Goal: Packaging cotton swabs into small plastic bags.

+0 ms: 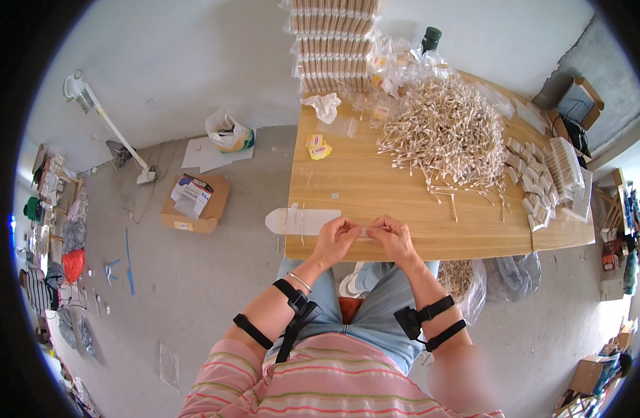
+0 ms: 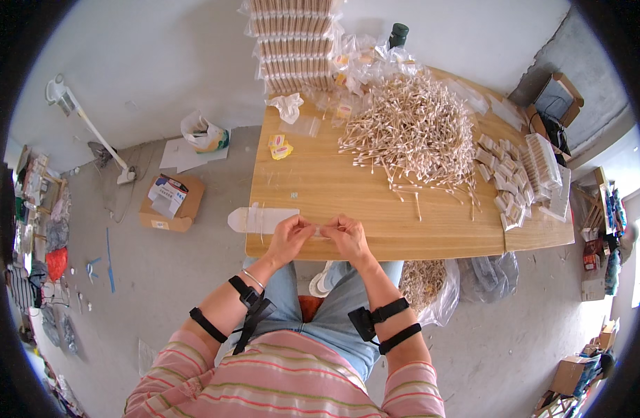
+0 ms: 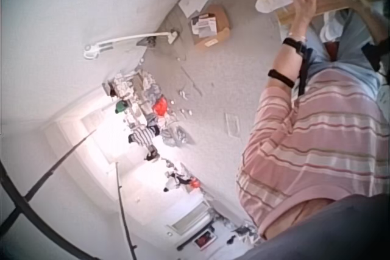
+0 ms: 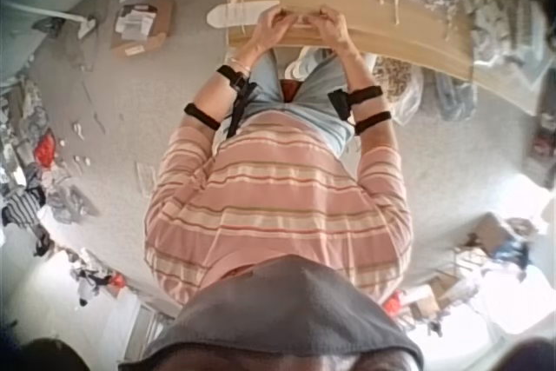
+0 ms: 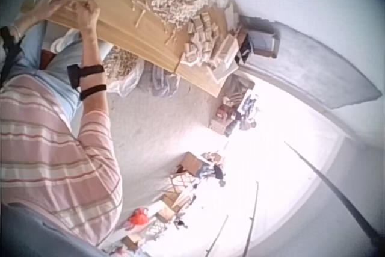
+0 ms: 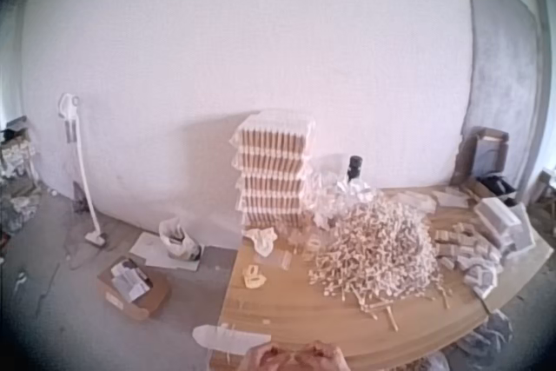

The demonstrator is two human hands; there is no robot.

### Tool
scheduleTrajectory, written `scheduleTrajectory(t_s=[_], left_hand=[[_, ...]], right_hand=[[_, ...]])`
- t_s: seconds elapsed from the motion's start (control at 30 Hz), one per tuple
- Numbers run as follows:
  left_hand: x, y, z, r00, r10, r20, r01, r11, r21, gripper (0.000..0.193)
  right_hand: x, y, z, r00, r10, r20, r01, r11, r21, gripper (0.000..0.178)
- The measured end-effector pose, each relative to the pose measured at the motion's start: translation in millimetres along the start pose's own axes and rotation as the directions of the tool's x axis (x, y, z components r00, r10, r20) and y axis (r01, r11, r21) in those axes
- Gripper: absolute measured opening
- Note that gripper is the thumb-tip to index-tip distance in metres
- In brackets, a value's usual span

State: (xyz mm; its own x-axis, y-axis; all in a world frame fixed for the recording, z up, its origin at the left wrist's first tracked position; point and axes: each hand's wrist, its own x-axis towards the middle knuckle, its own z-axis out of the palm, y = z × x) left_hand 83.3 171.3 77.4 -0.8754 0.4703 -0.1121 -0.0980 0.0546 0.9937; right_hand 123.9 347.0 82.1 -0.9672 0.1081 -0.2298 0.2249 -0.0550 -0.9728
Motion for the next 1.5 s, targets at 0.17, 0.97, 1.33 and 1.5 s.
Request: scheduleTrajectory(t_s=[0.17, 0.97, 1.33, 1.5], left_hand=[[6.0, -17.5, -0.8, 0.997, -0.069, -0.036, 0.067, 0.996, -0.054, 0.014], [-2.6, 12.0, -9.6, 0.637, 0.683, 0.358, -0.620, 0.178, 0.764, 0.024], [-8.4, 18.3, -3.1, 0.650, 0.669, 0.361, -0.570, 0.115, 0.814, 0.027], [-8.6, 14.2, -5.8, 0.622, 0.697, 0.357, -0.566, 0.085, 0.820, 0.026]], right_hand=[[5.0, 14.4, -1.4, 0.999, -0.039, 0.017, 0.037, 0.996, 0.079, 0.005], [-14.5, -4.8, -7.1, 0.562, -0.766, 0.311, 0.618, 0.139, -0.774, 0.030], [-17.0, -4.7, -7.7, 0.532, -0.763, 0.368, 0.614, 0.048, -0.788, 0.029], [-15.8, -6.5, -5.3, 0.500, -0.773, 0.390, 0.598, -0.017, -0.801, 0.028]])
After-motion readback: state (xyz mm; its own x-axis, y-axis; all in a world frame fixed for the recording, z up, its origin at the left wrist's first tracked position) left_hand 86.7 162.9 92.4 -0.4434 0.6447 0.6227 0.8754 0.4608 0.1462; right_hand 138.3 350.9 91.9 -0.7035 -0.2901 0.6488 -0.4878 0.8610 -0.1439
